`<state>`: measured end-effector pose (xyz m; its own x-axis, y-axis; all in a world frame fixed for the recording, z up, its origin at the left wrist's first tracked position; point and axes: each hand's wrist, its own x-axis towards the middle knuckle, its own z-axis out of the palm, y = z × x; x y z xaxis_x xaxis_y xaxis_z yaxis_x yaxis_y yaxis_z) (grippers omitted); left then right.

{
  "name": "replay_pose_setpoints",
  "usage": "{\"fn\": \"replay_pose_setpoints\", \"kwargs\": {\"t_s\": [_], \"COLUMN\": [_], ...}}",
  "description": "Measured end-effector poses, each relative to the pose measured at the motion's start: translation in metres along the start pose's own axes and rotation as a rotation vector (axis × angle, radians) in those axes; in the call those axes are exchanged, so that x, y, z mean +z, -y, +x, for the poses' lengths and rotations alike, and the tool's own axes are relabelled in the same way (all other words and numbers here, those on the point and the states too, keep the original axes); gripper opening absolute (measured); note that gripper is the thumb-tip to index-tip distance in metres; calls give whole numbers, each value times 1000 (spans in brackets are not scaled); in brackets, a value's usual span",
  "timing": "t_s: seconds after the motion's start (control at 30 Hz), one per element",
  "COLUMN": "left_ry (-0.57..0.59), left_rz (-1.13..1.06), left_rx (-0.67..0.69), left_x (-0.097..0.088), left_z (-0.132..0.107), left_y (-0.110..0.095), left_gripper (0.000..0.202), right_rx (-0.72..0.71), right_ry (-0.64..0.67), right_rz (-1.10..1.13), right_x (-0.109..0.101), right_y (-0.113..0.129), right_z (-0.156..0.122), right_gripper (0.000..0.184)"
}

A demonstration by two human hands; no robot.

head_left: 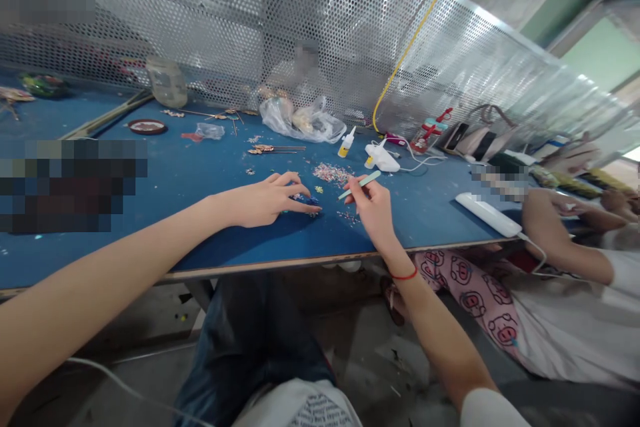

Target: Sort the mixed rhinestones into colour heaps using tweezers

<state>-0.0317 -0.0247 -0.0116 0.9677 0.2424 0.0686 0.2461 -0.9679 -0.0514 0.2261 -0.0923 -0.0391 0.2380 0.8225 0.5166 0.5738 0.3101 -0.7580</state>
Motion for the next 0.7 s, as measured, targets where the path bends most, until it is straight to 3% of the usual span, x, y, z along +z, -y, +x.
{"fn": "replay_pose_setpoints", "kwargs": {"t_s": [0.23, 0.5, 0.7], "left_ry": [2, 10, 2], "left_rz": [-9, 15, 8], "left_rx": [-5, 3, -4], "left_x": [2, 2, 1], "left_z": [2, 2, 1], "left_y": [0, 1, 2], "left_gripper": [89, 92, 91], "right_rx": [-3, -62, -170], "right_ry": [44, 231, 255], "right_rz": [-64, -89, -208], "right_x": [-30, -25, -26], "right_y": [-25, -29, -24], "right_z": [1, -1, -5], "right_gripper": [56, 58, 63]}}
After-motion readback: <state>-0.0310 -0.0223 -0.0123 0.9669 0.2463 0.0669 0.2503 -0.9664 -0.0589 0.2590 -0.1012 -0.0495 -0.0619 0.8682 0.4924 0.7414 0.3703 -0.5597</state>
